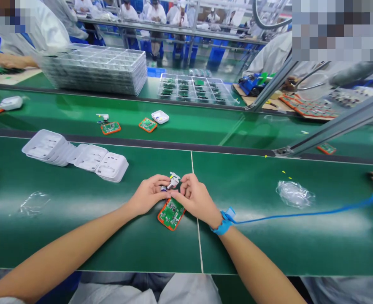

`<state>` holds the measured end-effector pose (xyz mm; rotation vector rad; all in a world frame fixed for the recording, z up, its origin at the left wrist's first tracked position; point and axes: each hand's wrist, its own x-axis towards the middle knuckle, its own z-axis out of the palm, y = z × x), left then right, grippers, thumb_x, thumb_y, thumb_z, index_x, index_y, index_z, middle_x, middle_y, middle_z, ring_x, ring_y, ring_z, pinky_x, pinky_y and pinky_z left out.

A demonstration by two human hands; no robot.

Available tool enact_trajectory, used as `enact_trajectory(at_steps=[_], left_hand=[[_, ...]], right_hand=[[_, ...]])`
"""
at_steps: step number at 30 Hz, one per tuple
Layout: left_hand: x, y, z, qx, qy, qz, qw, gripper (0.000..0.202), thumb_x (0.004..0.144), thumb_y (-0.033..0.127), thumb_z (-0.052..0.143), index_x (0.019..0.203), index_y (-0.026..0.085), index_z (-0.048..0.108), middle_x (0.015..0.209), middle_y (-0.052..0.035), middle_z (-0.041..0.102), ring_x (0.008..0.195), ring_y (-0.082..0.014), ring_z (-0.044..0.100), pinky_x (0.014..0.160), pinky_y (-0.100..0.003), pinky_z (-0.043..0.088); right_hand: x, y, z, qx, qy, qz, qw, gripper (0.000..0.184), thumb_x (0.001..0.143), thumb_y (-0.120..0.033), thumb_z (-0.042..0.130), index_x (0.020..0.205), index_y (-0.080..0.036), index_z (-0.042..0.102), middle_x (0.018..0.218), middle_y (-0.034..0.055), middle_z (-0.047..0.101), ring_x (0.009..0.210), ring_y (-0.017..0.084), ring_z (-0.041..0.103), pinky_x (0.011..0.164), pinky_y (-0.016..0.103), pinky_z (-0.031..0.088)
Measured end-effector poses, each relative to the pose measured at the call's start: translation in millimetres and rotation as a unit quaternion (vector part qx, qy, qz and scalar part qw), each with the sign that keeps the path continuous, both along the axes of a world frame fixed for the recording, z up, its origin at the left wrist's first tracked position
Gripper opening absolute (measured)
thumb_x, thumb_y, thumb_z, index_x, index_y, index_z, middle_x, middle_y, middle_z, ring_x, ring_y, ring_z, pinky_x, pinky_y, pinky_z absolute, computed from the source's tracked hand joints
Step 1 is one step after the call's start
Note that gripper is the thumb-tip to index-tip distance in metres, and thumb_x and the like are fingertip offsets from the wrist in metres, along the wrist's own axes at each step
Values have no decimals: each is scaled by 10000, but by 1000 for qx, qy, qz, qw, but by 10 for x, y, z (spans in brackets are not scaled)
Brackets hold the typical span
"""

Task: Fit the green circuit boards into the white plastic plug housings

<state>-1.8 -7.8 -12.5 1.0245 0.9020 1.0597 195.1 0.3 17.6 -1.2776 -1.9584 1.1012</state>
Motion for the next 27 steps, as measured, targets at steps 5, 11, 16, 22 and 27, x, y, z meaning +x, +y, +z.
enact_trajectory(at_steps=[5,11,16,22,27], left_hand=[[-11,-6,57,8,19,16,1000,468,733,227,825,1140,179,597,1222,-119,679,1008,-231,726,920,-377,560],[-62,51,80,-48,-60,-16,997,438,756,248,824,1118,174,588,1171,-112,692,977,-194,722,946,-373,534],[-40,38,79,-38,-49,-44,997,373,747,227,832,1033,166,600,1069,-86,725,900,-178,730,860,-333,544],[-32,31,69,-23,-29,-26,999,270,764,201,796,964,157,620,988,-68,757,896,-173,729,871,-317,534],[-21,26,46,-13,-24,1,1000,240,810,163,729,998,168,581,969,-66,770,909,-177,728,913,-362,539]], right_hand=[[-83,-60,12,59,-54,21,997,408,803,-466,759,989,-234,480,823,-9,601,649,136,535,600,277,435],[-62,-25,-20,-57,0,75,996,421,921,-406,610,1232,-237,380,945,8,665,512,95,562,525,260,460],[-56,-9,-92,-75,52,42,995,444,1010,-324,442,1419,-245,291,799,-34,675,458,112,592,509,265,507],[101,154,-46,217,-9,63,974,164,956,-242,578,1044,-238,716,987,67,716,872,192,687,791,334,542],[171,231,-56,172,64,65,981,102,887,-304,698,949,-233,737,1009,78,704,886,206,672,751,334,550]])
